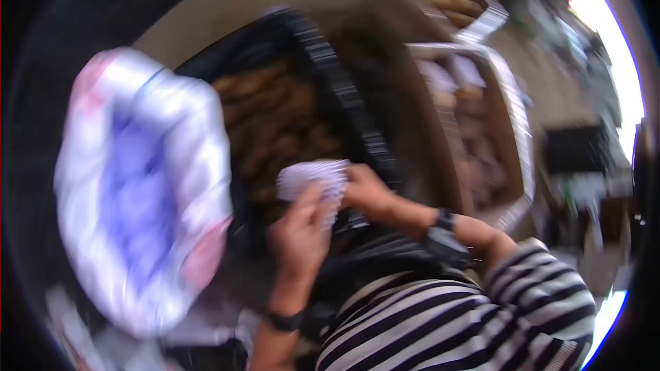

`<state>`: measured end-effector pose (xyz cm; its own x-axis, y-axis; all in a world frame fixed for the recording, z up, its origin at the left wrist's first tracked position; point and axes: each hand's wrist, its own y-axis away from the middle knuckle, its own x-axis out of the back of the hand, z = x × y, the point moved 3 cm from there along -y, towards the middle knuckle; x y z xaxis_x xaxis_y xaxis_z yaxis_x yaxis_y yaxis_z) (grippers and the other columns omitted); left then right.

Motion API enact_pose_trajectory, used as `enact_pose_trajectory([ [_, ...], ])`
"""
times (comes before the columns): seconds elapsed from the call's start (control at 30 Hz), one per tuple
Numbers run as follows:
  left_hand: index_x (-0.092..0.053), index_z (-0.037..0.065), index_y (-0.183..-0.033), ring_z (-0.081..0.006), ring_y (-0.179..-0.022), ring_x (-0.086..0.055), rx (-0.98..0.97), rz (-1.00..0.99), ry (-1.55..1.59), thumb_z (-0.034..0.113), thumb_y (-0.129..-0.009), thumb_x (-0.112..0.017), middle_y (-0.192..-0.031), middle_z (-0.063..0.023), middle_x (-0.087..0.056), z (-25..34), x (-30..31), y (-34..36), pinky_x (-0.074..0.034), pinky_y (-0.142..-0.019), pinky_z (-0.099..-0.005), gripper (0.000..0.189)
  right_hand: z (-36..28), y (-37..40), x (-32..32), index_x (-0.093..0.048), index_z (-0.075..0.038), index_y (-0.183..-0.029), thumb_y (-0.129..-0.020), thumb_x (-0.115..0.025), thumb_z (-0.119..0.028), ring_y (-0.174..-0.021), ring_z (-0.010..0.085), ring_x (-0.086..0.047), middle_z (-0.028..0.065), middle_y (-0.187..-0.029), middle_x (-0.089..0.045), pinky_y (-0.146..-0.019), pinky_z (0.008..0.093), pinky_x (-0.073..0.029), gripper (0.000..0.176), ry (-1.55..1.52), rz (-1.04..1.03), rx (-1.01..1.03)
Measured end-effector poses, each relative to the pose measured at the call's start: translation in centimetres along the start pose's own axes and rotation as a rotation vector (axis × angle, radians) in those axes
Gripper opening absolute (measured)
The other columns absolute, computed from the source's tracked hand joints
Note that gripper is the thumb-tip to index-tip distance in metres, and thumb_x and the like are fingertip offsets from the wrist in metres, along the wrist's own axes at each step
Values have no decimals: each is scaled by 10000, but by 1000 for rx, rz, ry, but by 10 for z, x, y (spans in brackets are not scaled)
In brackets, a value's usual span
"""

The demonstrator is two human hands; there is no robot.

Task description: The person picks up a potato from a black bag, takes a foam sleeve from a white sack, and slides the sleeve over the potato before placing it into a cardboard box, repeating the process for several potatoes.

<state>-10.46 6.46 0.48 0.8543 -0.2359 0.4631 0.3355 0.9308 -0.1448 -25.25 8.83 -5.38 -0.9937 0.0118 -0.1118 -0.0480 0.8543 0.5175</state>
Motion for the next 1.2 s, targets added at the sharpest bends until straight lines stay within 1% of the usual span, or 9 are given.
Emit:
enact_pose_trajectory([
  [0.13,-482,-23,-1149,-185,-674,-565,142,309,-288,95,-908,-414,-917,-124,-580,-106,113,-73,-445,-532,-238,278,-29,58,76,-600,0,-1023,-770,-647,-77,-848,102,-560,33,-928,-632,-753,268,-464,269,-340,346,349],
  [0.17,-467,9,-1192,-272,-864,-578,-182,396,-650,40,-866,-467,-1033,-148,-562,-143,141,-96,-466,-703,-329,327,-20,67,112,-597,-1,-1037,-784,-635,-83,-885,112,-568,45,-967,-629,-784,279,-464,269,-157,509,474],
  [0.37,-506,20,-1153,-348,-1059,-487,149,-213,-1059,30,-743,-591,-1135,-181,-505,-258,206,-91,-403,-865,-397,419,2,135,298,-587,33,-829,-776,-540,-43,-970,263,-576,154,-1109,-576,-777,343,-487,104,977,1388,584],
  [0.53,-614,10,-926,-346,-873,-508,-18,84,-1054,111,-684,-688,-924,-174,-528,-227,207,-73,-414,-778,-404,273,55,128,368,-535,16,-658,-730,-511,-1,-647,233,-533,144,-721,-575,-550,364,-415,77,1506,797,116],
  [0.63,-617,23,-927,-284,-883,-521,70,329,-873,166,-736,-705,-983,-131,-524,-155,182,-74,-436,-737,-348,254,-61,78,249,-663,-17,-825,-755,-591,-35,-793,227,-615,112,-917,-629,-712,318,-496,102,1362,924,715],
  [0.83,-610,14,-993,-315,-994,-552,-89,615,-679,107,-757,-673,-1147,-161,-533,-129,136,-70,-473,-792,-364,262,-44,-109,45,-637,-21,-956,-748,-659,-247,-794,281,-623,164,-878,-631,-707,318,-495,308,837,13,355],
  [0.93,-588,-6,-1013,-337,-1001,-543,-69,681,-578,43,-767,-599,-1121,-183,-552,-142,125,-55,-438,-850,-397,251,70,-231,8,-447,-27,-1231,-724,-655,-326,-1054,342,-519,211,-1150,-532,-901,395,-418,624,1287,-18,52],
  [1.1,-560,-37,-1030,-283,-962,-550,-126,682,-579,-101,-729,-457,-1078,-171,-549,-144,134,-57,-460,-802,-360,324,155,-287,-10,-519,-19,-1111,-719,-591,-257,-1022,336,-537,187,-1105,-557,-848,407,-445,464,958,105,467],
  [1.2,-553,-33,-1042,-273,-902,-524,-79,771,-510,-103,-699,-443,-996,-141,-547,-144,135,-66,-436,-800,-341,367,123,-252,-17,-513,-19,-1115,-695,-640,-228,-1014,327,-548,180,-1081,-568,-846,405,-456,486,1045,197,262],
])
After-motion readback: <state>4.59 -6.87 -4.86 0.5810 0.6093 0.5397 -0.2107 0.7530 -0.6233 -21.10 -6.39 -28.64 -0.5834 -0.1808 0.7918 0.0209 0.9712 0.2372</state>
